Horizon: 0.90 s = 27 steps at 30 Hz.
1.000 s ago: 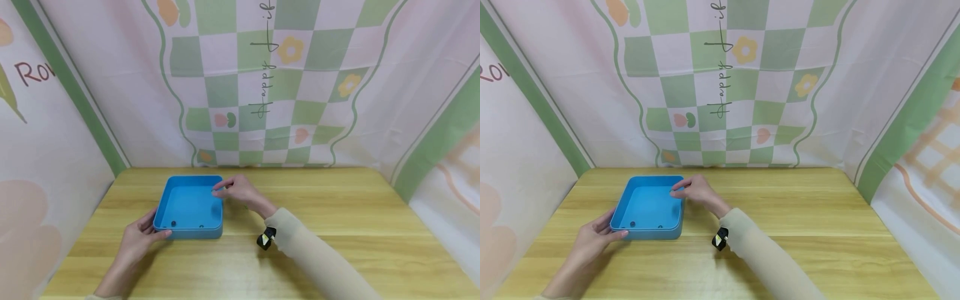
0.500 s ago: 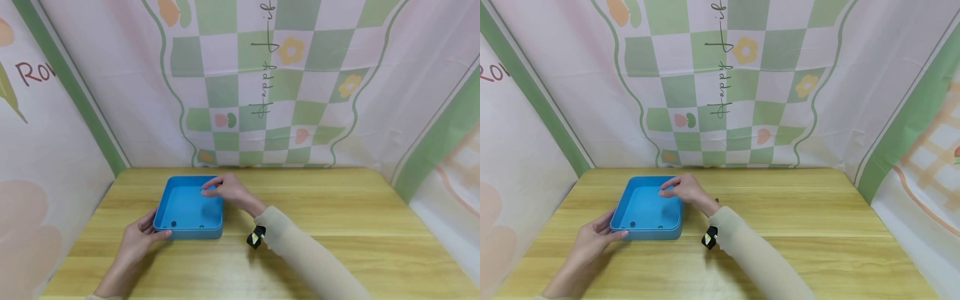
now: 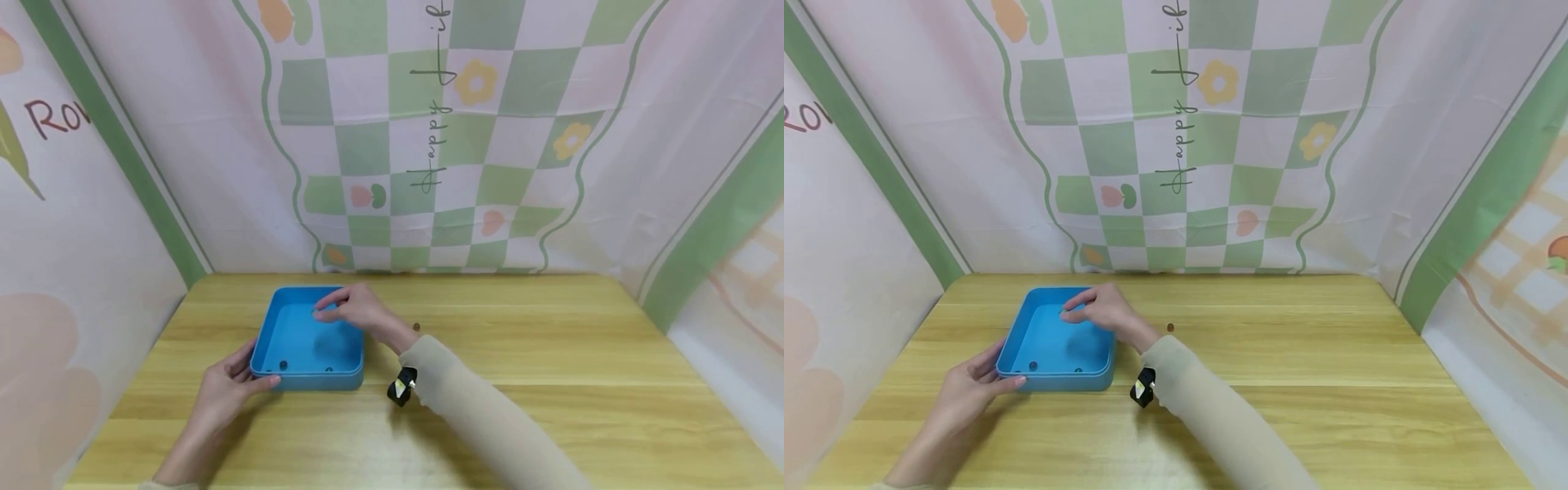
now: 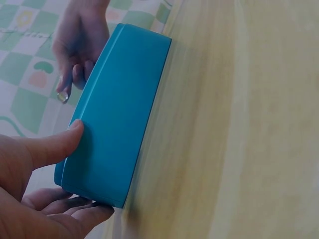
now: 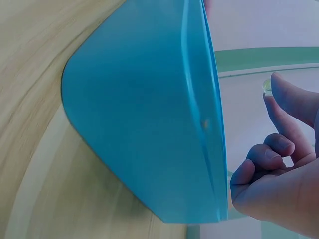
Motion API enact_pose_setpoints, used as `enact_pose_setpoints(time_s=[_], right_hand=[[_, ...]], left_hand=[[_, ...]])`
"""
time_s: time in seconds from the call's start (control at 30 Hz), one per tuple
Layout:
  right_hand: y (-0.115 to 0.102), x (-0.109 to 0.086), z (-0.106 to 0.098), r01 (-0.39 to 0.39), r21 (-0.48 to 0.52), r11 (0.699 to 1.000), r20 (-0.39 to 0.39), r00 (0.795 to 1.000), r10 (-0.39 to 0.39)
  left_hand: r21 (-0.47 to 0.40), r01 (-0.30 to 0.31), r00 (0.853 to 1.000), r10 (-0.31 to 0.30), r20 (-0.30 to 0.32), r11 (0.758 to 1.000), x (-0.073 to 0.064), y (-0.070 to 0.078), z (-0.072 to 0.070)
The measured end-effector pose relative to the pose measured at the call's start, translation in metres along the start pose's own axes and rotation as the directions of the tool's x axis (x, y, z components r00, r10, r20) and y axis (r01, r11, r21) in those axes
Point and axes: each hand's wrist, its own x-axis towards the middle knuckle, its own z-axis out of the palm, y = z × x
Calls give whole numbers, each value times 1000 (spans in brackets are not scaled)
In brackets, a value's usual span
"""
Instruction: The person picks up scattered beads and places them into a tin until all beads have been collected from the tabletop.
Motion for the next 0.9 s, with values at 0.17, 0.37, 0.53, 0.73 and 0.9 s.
enact_pose_setpoints(time_s=[0.17, 0.37, 0.53, 0.73, 0.9], right_hand=[[-1, 4, 6, -18, 16, 1000, 2, 1000, 18], [-2, 7, 12, -34, 25, 999, 1, 999, 34], [-2, 9, 16, -32, 33, 999, 12, 999, 32], [-1, 11, 20, -32, 39, 999, 13, 999, 32], [0, 12, 22, -41, 35, 999, 3, 999, 40]], left_hand=[[6, -13, 1000, 13, 3, 1000, 0, 0, 0], [-3, -23, 1000, 23, 4, 1000, 0, 0, 0], [2, -18, 1000, 18, 2, 1000, 0, 0, 0], [-4, -21, 1000, 21, 4, 1000, 0, 0, 0], [-14, -20, 1000, 20, 7, 1000, 0, -1, -1]])
